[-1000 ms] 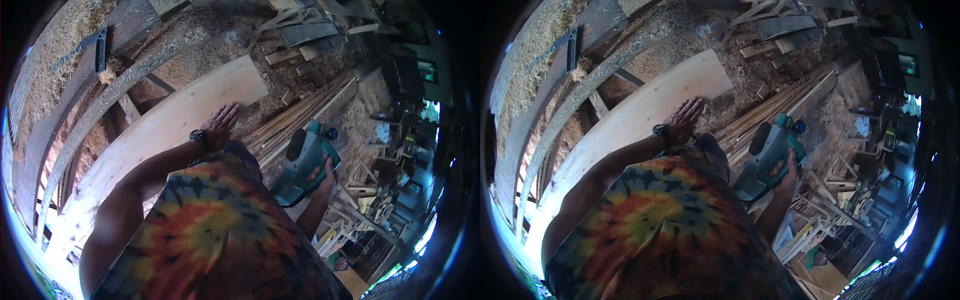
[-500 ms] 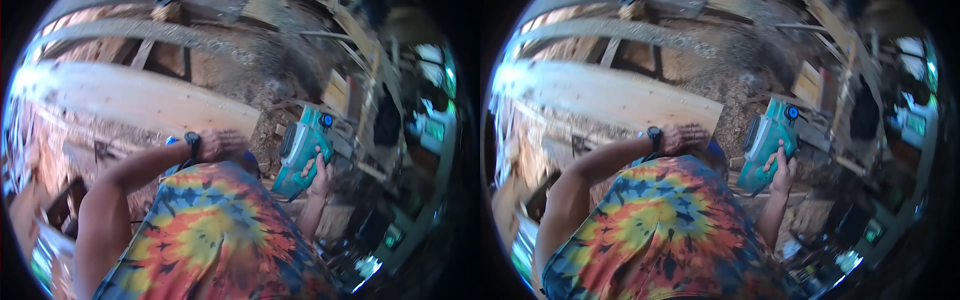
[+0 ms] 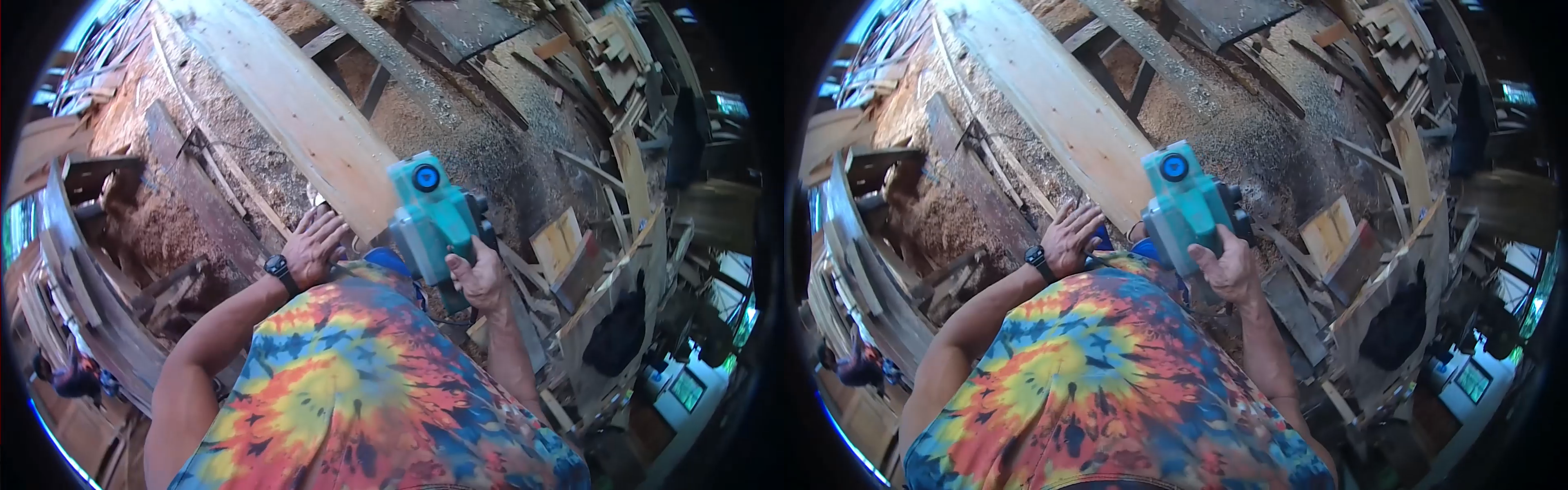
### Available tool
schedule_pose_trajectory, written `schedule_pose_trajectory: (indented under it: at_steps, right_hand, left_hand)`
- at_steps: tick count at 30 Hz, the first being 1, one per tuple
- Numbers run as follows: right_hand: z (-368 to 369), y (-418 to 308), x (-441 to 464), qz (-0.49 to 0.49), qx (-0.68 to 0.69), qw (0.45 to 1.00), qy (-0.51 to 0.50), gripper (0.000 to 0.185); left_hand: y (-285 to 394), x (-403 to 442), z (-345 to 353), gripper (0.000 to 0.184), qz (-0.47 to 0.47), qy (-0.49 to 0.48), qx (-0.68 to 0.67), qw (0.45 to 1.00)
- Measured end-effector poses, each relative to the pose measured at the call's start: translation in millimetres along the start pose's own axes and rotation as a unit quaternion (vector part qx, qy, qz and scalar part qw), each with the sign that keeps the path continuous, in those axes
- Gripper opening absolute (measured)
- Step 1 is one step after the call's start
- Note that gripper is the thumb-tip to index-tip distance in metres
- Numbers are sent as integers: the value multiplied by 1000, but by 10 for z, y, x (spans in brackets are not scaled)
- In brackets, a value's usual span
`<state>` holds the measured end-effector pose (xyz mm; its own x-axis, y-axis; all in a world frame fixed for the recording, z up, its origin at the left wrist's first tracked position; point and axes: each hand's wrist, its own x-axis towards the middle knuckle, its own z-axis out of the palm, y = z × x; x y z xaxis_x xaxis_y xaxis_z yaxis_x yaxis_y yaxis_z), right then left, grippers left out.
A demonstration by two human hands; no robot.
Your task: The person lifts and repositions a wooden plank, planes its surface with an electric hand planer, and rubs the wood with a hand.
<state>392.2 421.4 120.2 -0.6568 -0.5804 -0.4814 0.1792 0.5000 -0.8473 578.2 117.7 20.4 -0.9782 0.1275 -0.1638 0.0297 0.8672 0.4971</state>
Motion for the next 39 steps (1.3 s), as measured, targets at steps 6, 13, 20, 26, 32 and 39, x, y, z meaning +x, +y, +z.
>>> schedule_pose_trajectory:
  at_steps: [6, 13, 20, 26, 32, 39]
  right_hand:
    - [99, 142, 78, -46, -2, 997, -61, 66]
    - [-79, 210, 164, -21, -17, 995, -97, 70]
    - [-126, 197, 301, -6, -17, 992, -124, 70]
    - [-118, 160, 418, -18, -29, 991, -127, 69]
    - [-92, 20, 560, -24, -34, 990, -138, 66]
    - [15, -157, 834, -30, -35, 989, -141, 63]
  left_hand:
    - [135, 19, 136, 61, -91, 30, 8, 995]
    - [183, 39, 317, 64, -119, 37, 24, 992]
    - [146, 15, 353, 64, -112, 40, 27, 992]
    - [110, 12, 355, 64, -96, 39, 28, 994]
    - [103, 3, 356, 65, -90, 41, 23, 995]
    - [108, 32, 299, 64, -95, 35, -10, 995]
